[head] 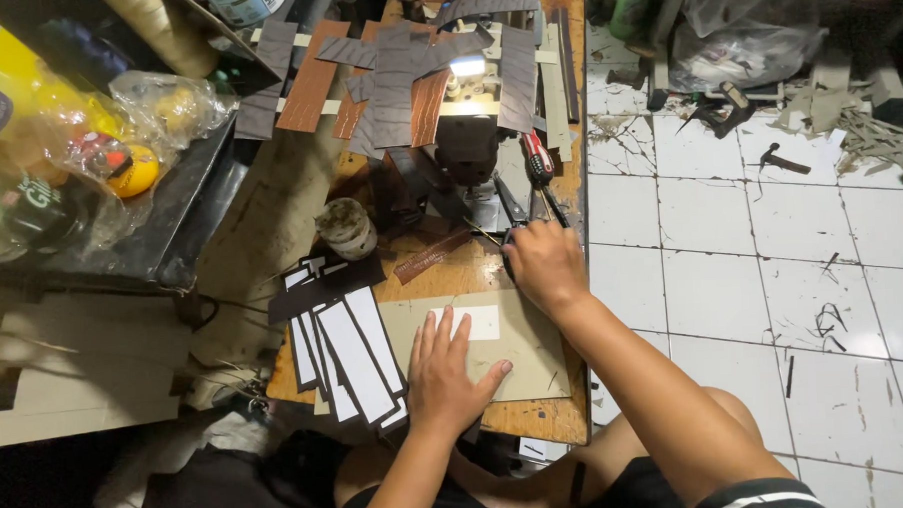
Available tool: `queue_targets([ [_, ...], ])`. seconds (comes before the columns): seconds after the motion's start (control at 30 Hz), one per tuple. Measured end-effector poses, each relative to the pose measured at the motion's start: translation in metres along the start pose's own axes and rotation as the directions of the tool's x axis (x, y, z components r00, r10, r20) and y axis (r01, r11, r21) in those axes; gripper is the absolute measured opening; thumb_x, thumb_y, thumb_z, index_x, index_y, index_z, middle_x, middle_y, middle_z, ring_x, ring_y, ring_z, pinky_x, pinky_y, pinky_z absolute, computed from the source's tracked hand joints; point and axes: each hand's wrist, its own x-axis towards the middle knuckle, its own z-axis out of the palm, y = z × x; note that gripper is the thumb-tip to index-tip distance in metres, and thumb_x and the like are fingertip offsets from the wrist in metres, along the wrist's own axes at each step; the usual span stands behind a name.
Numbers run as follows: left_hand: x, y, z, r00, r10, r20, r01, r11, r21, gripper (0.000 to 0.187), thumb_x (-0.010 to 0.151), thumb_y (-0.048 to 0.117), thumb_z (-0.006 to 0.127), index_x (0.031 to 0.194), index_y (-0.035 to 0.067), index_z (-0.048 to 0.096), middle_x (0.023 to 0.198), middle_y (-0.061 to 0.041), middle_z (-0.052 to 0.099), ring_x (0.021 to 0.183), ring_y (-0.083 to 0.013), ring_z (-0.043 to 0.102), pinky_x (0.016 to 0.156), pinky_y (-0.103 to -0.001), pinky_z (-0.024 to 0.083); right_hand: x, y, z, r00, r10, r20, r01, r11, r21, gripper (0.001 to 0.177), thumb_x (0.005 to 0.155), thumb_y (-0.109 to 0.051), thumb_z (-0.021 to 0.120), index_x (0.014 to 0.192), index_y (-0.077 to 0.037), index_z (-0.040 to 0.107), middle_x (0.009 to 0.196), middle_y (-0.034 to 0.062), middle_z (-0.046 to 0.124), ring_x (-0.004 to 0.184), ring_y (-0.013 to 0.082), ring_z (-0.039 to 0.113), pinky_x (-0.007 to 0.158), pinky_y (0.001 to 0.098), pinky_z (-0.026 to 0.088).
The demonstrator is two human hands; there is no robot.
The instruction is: Applying glue to leather strips and folding them to assemble components
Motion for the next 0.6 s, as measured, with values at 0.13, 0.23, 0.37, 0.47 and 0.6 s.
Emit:
queue_targets([
  [0.13, 0.000, -0.001, 0.004, 1.000, 0.002, 0.007, -0.002, 1.000, 0.009, 0.089, 0.089, 0.075, 0.054, 0.154, 0.017, 0.040, 0.166, -0.011, 0.026, 0.154, -0.0322, 0.015, 0.123, -0.050, 0.012, 0.025, -0.019, 0.039, 0.974, -0.222, -0.055, 0.214, 0.970, -0.115, 0.014, 0.087, 0.001, 0.055, 0.084, -0.009, 0.064, 0.083, 0.0100, 0.070, 0.075, 0.0313, 0.057, 0.070, 0.0434, 0.040],
  [0.23, -0.001, -0.004, 0.005, 0.999, 0.010, -0.040, -0.011, 1.000, -0.021, 0.085, 0.087, 0.068, 0.062, 0.152, 0.017, 0.044, 0.164, -0.011, 0.031, 0.154, -0.0333, 0.018, 0.122, -0.050, 0.015, 0.043, -0.029, 0.062, 0.984, -0.140, 0.113, 0.169, 0.936, -0.310, 0.023, 0.093, -0.012, 0.051, 0.104, -0.014, 0.071, 0.095, 0.0094, 0.078, 0.097, 0.0313, 0.065, 0.083, 0.0477, 0.043],
  [0.37, -0.001, -0.005, 0.004, 0.996, 0.032, -0.081, -0.036, 0.998, -0.047, 0.080, 0.086, 0.062, 0.066, 0.148, 0.014, 0.049, 0.163, -0.011, 0.035, 0.153, -0.0343, 0.021, 0.122, -0.051, 0.016, 0.053, -0.025, 0.074, 0.991, -0.134, 0.029, 0.137, 0.958, -0.252, 0.025, 0.086, -0.006, 0.055, 0.107, -0.011, 0.068, 0.086, 0.0123, 0.074, 0.088, 0.0359, 0.066, 0.076, 0.0483, 0.044],
  [0.47, -0.001, -0.005, 0.004, 0.998, 0.020, -0.061, -0.024, 0.998, -0.054, 0.079, 0.086, 0.062, 0.066, 0.148, 0.015, 0.049, 0.163, -0.011, 0.034, 0.153, -0.0338, 0.020, 0.122, -0.051, 0.015, 0.047, -0.024, 0.054, 0.999, -0.045, -0.022, 0.045, 0.999, -0.013, 0.027, 0.083, -0.010, 0.064, 0.110, -0.008, 0.065, 0.091, 0.0119, 0.072, 0.087, 0.0345, 0.064, 0.082, 0.0460, 0.044],
  [0.6, 0.000, -0.005, 0.004, 0.996, 0.021, -0.083, -0.027, 0.997, -0.070, 0.078, 0.086, 0.061, 0.068, 0.148, 0.017, 0.050, 0.161, -0.010, 0.038, 0.153, -0.0329, 0.022, 0.122, -0.052, 0.016, 0.051, 0.004, 0.025, 0.957, 0.271, -0.107, -0.239, 0.939, 0.247, 0.022, 0.081, -0.019, 0.057, 0.097, -0.005, 0.063, 0.093, 0.0170, 0.069, 0.083, 0.0413, 0.062, 0.077, 0.0546, 0.045],
])
